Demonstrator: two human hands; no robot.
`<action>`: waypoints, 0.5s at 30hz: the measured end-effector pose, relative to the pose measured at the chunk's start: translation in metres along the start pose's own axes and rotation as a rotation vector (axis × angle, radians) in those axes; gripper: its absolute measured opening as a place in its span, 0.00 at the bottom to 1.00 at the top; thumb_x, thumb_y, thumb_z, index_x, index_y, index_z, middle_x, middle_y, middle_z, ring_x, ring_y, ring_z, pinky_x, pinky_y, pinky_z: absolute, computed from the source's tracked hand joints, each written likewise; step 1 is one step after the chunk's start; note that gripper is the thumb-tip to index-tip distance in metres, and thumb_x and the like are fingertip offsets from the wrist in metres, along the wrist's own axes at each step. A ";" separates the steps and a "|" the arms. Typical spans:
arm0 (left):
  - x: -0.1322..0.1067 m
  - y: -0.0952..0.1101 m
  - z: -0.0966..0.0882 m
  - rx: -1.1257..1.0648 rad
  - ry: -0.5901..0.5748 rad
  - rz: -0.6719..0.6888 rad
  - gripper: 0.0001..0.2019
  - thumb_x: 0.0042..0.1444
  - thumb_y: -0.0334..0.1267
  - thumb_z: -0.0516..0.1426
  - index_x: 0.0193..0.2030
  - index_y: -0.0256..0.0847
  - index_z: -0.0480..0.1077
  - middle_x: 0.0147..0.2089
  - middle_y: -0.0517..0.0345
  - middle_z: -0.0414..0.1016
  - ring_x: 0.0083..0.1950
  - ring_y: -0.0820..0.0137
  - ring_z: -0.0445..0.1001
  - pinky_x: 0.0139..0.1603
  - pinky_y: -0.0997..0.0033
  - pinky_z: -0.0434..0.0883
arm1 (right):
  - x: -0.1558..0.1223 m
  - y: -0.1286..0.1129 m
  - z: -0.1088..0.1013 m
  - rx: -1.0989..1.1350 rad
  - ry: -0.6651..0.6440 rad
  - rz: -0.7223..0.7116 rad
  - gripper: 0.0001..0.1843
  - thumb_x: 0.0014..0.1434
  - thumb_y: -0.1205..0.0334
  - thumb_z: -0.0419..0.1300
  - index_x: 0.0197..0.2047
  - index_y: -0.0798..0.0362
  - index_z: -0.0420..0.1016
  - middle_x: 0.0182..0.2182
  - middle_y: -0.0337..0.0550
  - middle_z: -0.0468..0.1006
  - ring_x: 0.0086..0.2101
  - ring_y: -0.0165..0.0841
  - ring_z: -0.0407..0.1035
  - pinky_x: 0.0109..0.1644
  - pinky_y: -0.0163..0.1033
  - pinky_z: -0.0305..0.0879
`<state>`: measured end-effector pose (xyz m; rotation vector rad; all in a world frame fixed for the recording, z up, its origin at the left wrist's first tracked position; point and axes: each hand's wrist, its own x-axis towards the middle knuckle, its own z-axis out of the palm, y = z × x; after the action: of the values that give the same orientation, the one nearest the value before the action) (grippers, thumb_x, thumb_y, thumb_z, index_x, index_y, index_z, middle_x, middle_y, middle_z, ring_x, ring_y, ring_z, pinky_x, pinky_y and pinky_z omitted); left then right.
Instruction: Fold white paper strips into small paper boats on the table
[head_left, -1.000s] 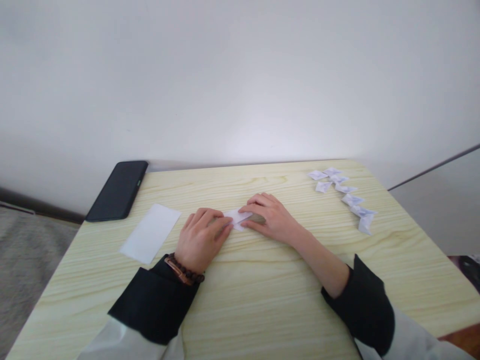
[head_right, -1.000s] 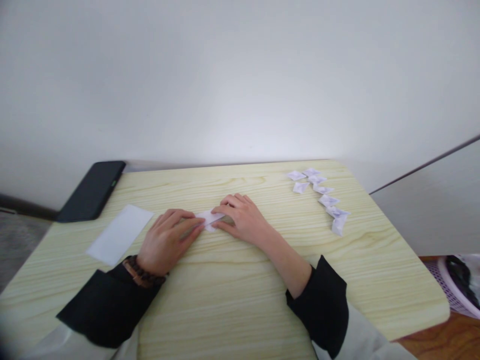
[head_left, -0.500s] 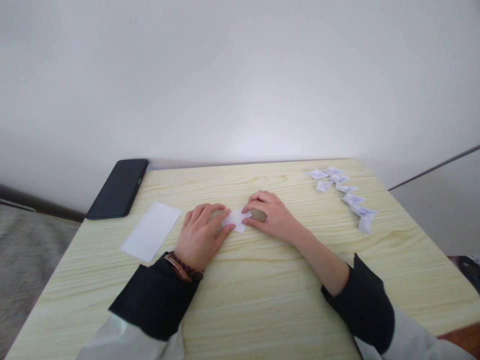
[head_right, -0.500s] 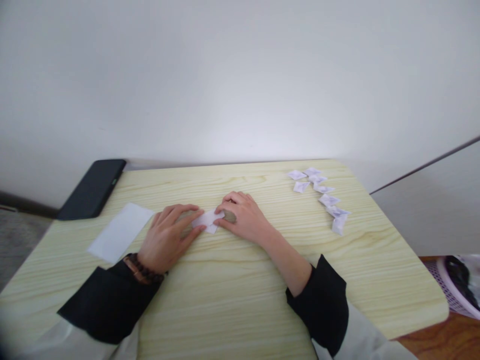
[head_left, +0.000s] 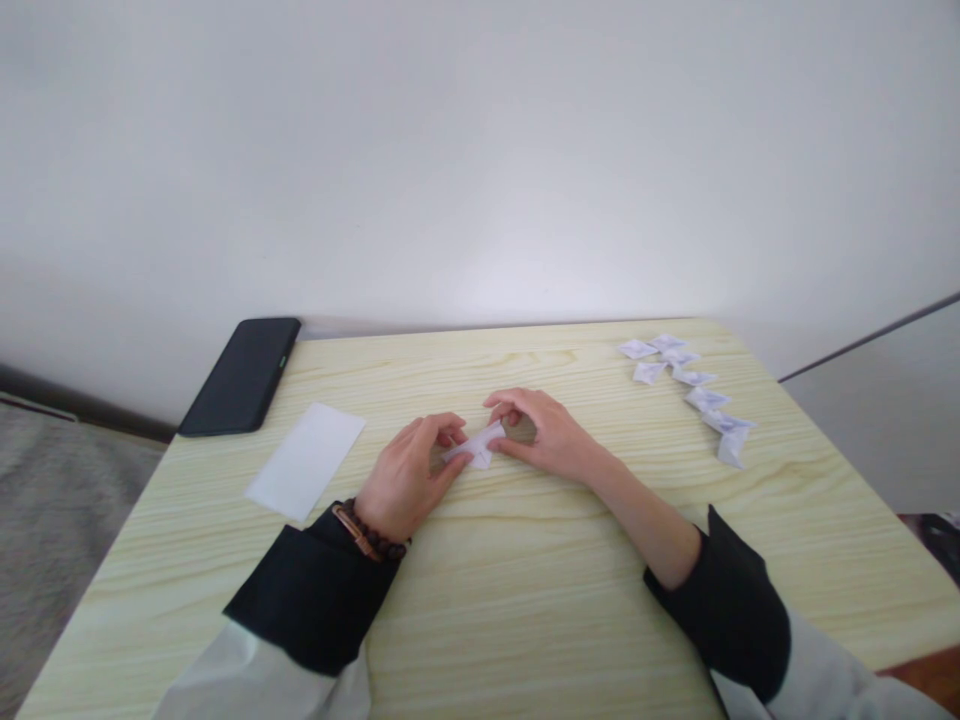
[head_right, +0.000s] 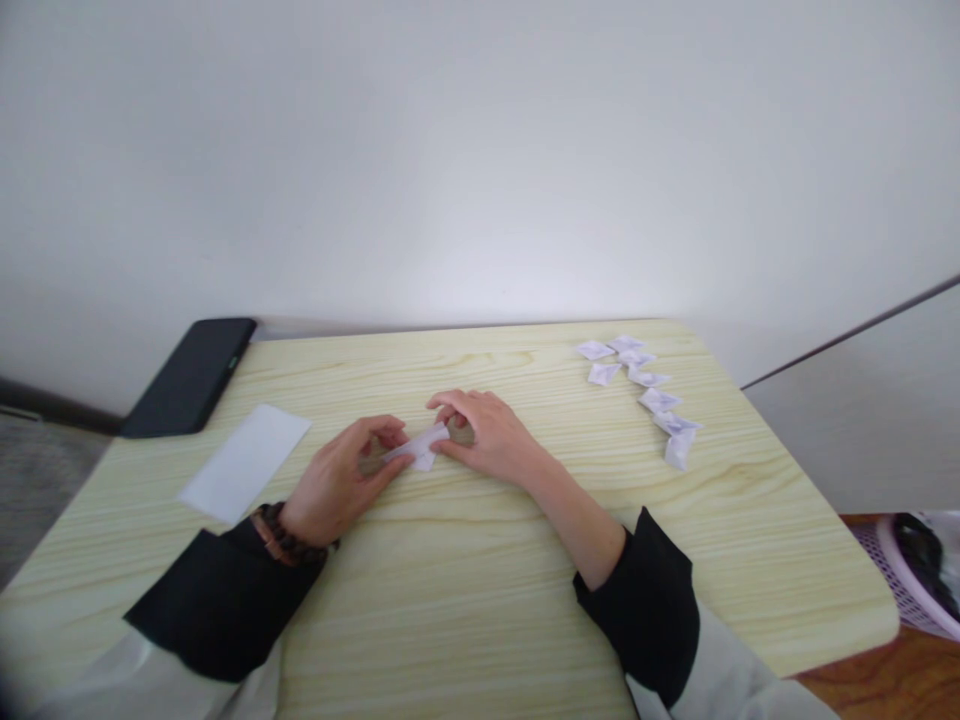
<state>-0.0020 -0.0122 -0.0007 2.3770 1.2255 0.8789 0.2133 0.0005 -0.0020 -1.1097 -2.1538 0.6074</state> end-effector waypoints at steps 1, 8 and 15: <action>0.000 0.001 0.000 -0.017 0.000 0.002 0.11 0.55 0.35 0.56 0.45 0.40 0.63 0.35 0.60 0.74 0.35 0.71 0.73 0.36 0.70 0.71 | 0.000 0.000 0.000 0.002 -0.009 0.009 0.20 0.55 0.57 0.63 0.50 0.51 0.66 0.36 0.40 0.76 0.34 0.31 0.69 0.45 0.40 0.62; 0.001 0.004 -0.001 -0.028 0.009 -0.004 0.10 0.55 0.38 0.55 0.44 0.39 0.66 0.36 0.57 0.75 0.35 0.71 0.74 0.35 0.72 0.72 | 0.000 -0.010 0.000 0.048 0.007 -0.017 0.07 0.57 0.59 0.60 0.37 0.53 0.74 0.26 0.38 0.73 0.27 0.27 0.66 0.33 0.33 0.62; 0.002 0.009 -0.005 -0.138 -0.013 0.050 0.06 0.57 0.35 0.54 0.35 0.39 0.72 0.31 0.58 0.76 0.31 0.73 0.73 0.32 0.77 0.69 | -0.004 -0.017 0.010 -0.034 0.100 -0.186 0.04 0.57 0.63 0.58 0.32 0.53 0.73 0.29 0.41 0.76 0.30 0.30 0.68 0.38 0.37 0.62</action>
<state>0.0011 -0.0162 0.0086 2.3086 1.0691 0.9304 0.1992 -0.0131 0.0008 -0.9240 -2.1563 0.4238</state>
